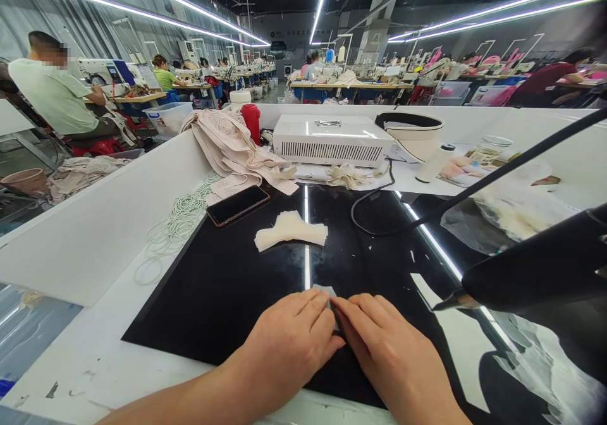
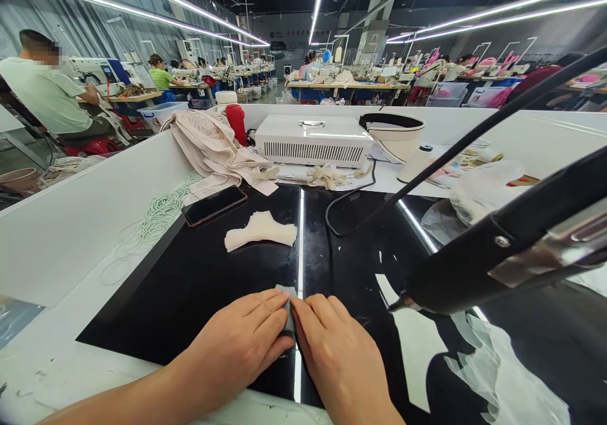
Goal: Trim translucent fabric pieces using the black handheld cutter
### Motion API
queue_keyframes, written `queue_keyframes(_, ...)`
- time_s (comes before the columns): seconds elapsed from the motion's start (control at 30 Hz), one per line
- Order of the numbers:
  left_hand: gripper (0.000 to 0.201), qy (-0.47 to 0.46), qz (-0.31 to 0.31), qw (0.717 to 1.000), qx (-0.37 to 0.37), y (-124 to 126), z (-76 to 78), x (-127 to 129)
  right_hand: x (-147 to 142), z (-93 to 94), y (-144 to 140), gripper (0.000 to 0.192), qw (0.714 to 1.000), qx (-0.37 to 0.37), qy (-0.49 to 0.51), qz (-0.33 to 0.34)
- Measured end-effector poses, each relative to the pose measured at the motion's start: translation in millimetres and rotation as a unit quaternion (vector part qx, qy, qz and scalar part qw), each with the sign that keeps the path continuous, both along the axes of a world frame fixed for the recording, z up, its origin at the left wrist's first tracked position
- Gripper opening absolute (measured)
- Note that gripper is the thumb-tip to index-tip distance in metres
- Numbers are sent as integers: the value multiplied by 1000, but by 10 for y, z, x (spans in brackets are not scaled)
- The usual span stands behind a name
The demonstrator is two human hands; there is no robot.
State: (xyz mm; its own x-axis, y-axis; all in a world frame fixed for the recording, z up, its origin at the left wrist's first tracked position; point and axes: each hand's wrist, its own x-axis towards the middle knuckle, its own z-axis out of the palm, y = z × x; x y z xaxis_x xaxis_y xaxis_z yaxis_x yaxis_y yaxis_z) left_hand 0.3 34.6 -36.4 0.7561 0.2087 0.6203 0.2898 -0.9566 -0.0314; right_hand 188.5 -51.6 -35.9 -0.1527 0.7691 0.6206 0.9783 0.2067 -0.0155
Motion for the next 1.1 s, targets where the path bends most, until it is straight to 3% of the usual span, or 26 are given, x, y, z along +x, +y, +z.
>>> queue_keyframes(0.37,40,-3,-23,1000,-5,-33,74,-14,-5,30,11,46,1000,-7,6,4)
queue_keyframes(0.7,37,-16,-12,999,-32,-9,13,-2,102,-133,-40,33,999,-52,-10,3)
queue_keyframes(1.1,40,-7,-12,1000,-20,2,60,-11,55,-59,3,37,1000,-25,-8,7)
